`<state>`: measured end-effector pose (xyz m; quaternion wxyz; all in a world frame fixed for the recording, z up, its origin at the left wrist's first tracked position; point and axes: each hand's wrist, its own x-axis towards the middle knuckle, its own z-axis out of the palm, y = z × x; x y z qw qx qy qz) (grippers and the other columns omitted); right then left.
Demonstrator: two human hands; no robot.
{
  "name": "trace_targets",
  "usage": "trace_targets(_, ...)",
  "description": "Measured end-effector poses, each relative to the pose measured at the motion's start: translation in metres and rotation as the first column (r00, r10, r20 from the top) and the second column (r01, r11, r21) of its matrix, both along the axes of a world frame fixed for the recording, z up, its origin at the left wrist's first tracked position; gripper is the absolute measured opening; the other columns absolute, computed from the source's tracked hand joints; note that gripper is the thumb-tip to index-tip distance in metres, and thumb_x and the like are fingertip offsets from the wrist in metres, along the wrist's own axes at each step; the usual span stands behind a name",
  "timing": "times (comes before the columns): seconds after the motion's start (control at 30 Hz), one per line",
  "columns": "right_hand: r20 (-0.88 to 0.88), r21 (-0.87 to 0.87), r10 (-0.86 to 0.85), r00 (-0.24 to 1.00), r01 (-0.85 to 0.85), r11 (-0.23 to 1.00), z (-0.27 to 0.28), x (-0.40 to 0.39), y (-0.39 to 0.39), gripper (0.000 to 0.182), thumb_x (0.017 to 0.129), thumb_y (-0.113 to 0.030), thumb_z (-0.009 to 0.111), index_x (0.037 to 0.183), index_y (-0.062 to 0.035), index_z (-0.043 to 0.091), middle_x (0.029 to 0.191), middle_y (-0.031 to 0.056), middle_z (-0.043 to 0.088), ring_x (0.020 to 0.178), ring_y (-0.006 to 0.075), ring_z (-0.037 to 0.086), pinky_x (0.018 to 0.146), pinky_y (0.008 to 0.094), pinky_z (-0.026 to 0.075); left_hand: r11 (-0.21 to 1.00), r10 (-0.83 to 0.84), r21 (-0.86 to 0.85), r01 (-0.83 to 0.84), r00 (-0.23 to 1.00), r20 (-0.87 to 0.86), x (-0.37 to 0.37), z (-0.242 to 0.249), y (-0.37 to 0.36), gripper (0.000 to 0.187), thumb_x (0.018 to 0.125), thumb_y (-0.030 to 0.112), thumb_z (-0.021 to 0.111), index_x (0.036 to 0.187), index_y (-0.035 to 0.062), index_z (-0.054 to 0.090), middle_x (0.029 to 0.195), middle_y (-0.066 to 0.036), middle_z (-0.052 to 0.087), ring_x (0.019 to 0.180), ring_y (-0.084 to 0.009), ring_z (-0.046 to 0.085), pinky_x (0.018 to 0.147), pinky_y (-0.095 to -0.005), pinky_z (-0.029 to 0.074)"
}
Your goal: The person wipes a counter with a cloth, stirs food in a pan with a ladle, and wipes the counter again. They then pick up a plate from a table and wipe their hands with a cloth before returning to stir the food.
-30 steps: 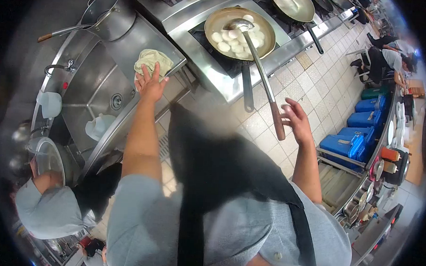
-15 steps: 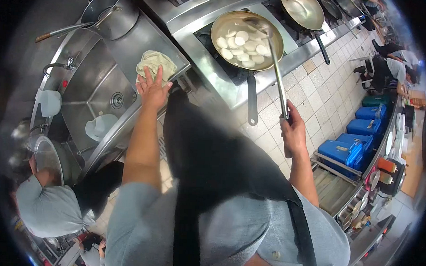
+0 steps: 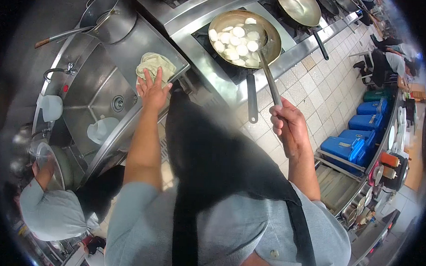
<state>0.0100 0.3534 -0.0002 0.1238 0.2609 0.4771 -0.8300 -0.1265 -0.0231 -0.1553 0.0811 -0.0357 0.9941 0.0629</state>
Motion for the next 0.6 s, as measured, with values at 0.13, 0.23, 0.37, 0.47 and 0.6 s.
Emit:
trace_targets(0.13,-0.016,-0.196,-0.04,0.999,0.036,0.98,0.0,0.003,0.002,0.035,0.088,-0.004,0.056,0.121,0.0036,0.047,0.077,0.0042,0.053,0.052,0.0064,0.048,0.04,0.0189,0.04,1.0,-0.003,0.008,0.003,1.0,-0.012,-0.001,-0.003,-0.002,0.075,0.09,0.051,0.057,0.153,0.037,0.019,0.161,-0.017,-0.002,0.145,-0.0468,0.003,0.117,-0.0548,0.004)
trace_targets(0.23,-0.039,-0.146,-0.002,0.999,-0.004,0.989,0.005,0.008,0.0,0.039,0.088,-0.003,0.056,0.125,0.0048,0.046,0.075,0.0043,0.053,0.052,0.0065,0.049,0.04,0.0191,0.041,1.0,-0.007,0.006,0.007,1.0,-0.015,-0.002,-0.003,-0.001,0.075,0.09,0.051,0.057,0.153,0.0374,0.019,0.161,-0.016,-0.002,0.145,-0.0468,0.003,0.117,-0.055,0.004)
trace_targets(0.37,-0.053,-0.036,0.025,0.998,-0.027,0.999,0.01,0.016,-0.002,0.047,0.088,-0.002,0.056,0.132,0.0055,0.042,0.074,0.0041,0.054,0.05,0.0075,0.051,0.039,0.0198,0.042,1.0,-0.002,-0.016,0.002,1.0,-0.014,-0.003,-0.005,-0.001,0.075,0.089,0.052,0.057,0.152,0.038,0.019,0.161,-0.016,-0.002,0.145,-0.0464,0.003,0.117,-0.0553,0.004)
trace_targets(0.47,-0.092,-0.001,0.063,0.994,-0.063,0.998,0.01,0.021,0.001,0.056,0.087,-0.002,0.056,0.139,0.0044,0.038,0.073,0.0038,0.054,0.048,0.0085,0.052,0.039,0.0207,0.043,1.0,0.0,0.007,0.0,1.0,-0.007,-0.002,-0.003,-0.001,0.075,0.089,0.053,0.057,0.152,0.038,0.019,0.161,-0.016,-0.001,0.145,-0.0462,0.004,0.117,-0.0554,0.005)
trace_targets(0.6,-0.088,0.168,0.095,0.992,-0.079,0.983,0.019,0.024,0.001,0.06,0.086,-0.001,0.058,0.142,0.002,0.037,0.072,0.0032,0.054,0.048,0.0092,0.052,0.039,0.0214,0.043,1.0,-0.007,-0.001,0.007,1.0,-0.018,-0.004,-0.007,-0.004,0.075,0.089,0.053,0.057,0.152,0.038,0.019,0.161,-0.016,-0.001,0.145,-0.0464,0.004,0.117,-0.0555,0.005)
